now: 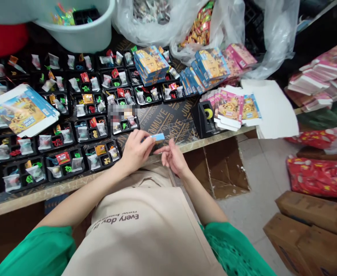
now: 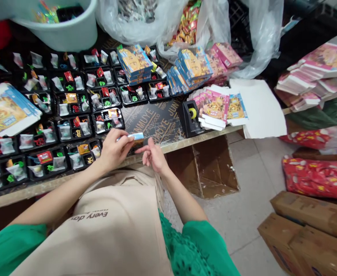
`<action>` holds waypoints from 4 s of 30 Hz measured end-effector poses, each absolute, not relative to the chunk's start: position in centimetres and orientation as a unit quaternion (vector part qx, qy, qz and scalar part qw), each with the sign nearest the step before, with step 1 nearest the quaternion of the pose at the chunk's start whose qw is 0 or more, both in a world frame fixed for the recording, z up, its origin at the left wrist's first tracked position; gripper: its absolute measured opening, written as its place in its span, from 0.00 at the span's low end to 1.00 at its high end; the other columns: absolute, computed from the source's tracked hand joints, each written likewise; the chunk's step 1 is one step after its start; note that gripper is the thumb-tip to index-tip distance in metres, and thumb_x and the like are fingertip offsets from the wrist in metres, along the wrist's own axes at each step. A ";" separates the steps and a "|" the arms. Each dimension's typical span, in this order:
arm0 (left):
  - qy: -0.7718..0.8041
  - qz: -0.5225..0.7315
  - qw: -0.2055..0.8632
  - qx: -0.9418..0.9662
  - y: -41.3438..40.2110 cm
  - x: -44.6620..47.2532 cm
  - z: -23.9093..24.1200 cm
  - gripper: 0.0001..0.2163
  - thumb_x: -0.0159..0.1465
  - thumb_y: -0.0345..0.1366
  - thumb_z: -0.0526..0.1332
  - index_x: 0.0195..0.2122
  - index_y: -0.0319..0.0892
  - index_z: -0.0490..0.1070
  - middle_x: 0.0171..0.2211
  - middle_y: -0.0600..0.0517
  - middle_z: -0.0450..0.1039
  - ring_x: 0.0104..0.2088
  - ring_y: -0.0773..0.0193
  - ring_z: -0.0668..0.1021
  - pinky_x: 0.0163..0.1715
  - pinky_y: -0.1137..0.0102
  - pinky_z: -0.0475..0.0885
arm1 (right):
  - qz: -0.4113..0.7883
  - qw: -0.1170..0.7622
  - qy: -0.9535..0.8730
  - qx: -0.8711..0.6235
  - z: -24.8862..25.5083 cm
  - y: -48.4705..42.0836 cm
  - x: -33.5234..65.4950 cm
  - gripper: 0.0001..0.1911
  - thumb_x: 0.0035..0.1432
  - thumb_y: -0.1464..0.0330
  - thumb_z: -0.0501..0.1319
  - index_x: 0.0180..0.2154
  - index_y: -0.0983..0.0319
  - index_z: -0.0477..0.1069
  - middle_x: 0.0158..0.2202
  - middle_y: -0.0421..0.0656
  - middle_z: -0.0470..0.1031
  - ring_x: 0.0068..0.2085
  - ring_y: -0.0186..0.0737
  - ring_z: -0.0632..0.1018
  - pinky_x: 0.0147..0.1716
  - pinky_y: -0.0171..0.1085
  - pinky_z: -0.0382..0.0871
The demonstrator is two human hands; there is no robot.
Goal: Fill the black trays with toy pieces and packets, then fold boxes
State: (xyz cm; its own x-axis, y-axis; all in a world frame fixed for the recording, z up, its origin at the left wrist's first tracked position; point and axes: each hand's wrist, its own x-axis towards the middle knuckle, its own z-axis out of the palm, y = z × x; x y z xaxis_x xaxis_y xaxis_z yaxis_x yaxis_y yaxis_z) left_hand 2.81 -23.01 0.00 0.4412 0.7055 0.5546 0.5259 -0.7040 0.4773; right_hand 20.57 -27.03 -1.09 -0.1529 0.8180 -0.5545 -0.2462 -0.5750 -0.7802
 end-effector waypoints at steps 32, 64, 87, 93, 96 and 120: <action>0.799 0.327 -0.056 0.502 -11.1 -26.2 -3.1 0.40 0.48 0.66 0.67 0.52 0.39 0.71 0.56 0.36 0.66 0.55 0.33 0.64 0.50 0.27 0.53 | 0.071 0.228 -0.697 -0.676 1.6 6.2 18.6 0.44 0.56 0.48 0.60 0.65 0.69 0.55 0.66 0.64 0.53 0.65 0.73 0.56 0.56 0.76 0.48; 0.465 0.542 0.361 0.600 -22.3 -4.3 3.4 0.08 0.56 0.37 0.70 0.36 0.42 0.77 0.31 0.51 0.77 0.30 0.65 0.77 0.32 0.70 0.75 | 0.402 0.410 -0.662 -0.481 5.1 -19.1 14.3 0.18 0.51 0.55 0.71 0.34 0.58 0.67 0.35 0.38 0.66 0.28 0.32 0.64 0.30 0.36 0.63; 0.465 0.433 0.669 0.385 -22.9 -1.4 -0.2 0.18 0.48 0.42 0.75 0.38 0.38 0.80 0.37 0.48 0.81 0.40 0.55 0.80 0.48 0.61 0.73 | 0.574 0.451 -0.460 -0.505 -0.2 -21.1 17.4 0.19 0.41 0.58 0.76 0.34 0.60 0.78 0.34 0.41 0.81 0.34 0.40 0.79 0.41 0.41 0.75; 0.439 0.556 0.668 0.228 -22.8 0.1 -0.3 0.14 0.56 0.46 0.67 0.35 0.42 0.80 0.36 0.51 0.81 0.42 0.56 0.80 0.46 0.65 0.73 | 0.573 0.519 -0.415 -0.479 -1.4 -22.5 15.5 0.24 0.49 0.48 0.69 0.40 0.59 0.76 0.40 0.43 0.79 0.42 0.42 0.78 0.46 0.41 0.73; 0.452 0.553 0.656 0.244 -22.5 -0.2 -0.1 0.08 0.52 0.38 0.68 0.32 0.42 0.80 0.32 0.53 0.80 0.39 0.59 0.79 0.44 0.68 0.72 | 0.600 0.545 -0.367 -0.457 -0.8 -22.4 15.0 0.19 0.57 0.51 0.60 0.39 0.60 0.76 0.41 0.43 0.80 0.46 0.44 0.78 0.47 0.41 0.72; 0.471 0.510 0.333 0.639 -23.3 -3.7 1.0 0.05 0.61 0.37 0.67 0.33 0.41 0.78 0.36 0.47 0.82 0.38 0.60 0.83 0.39 0.66 0.77 | 0.400 0.530 -0.589 -0.461 0.4 -22.1 16.2 0.06 0.59 0.62 0.66 0.34 0.58 0.76 0.38 0.42 0.80 0.41 0.39 0.80 0.44 0.41 0.76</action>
